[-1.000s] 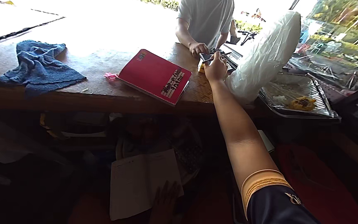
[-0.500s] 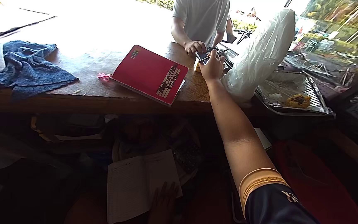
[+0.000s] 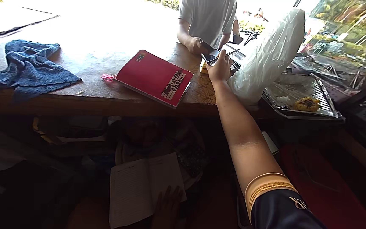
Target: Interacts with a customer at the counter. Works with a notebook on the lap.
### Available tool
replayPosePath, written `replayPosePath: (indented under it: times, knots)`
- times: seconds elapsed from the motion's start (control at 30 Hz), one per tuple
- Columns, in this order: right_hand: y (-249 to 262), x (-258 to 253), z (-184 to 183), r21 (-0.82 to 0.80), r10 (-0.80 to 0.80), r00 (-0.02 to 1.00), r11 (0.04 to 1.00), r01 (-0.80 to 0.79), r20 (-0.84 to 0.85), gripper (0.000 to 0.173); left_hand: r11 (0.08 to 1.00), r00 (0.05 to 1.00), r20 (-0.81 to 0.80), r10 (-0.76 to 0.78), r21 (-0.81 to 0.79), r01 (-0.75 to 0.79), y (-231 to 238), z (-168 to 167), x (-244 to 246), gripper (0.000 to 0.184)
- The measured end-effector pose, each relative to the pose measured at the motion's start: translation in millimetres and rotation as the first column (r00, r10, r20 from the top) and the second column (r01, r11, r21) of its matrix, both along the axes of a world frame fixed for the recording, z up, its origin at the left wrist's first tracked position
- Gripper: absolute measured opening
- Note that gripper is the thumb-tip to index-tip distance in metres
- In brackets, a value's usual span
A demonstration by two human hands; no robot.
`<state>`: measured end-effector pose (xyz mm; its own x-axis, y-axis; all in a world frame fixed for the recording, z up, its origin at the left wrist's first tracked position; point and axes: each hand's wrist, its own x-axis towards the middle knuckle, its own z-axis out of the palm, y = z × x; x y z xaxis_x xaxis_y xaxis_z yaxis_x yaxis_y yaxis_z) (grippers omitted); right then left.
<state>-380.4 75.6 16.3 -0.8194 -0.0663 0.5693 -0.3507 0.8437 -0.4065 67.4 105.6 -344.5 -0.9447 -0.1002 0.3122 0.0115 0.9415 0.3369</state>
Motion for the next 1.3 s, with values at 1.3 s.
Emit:
replayPosePath:
  times: [1.3]
  knots:
    - [23.5, 197.9, -22.2, 0.426, 0.783, -0.015, 0.322, -0.846, -0.622, 0.047, 0.998, 0.991, 0.13, -0.045, 0.042, 0.04, -8.1, 12.9, 2.3, 0.073]
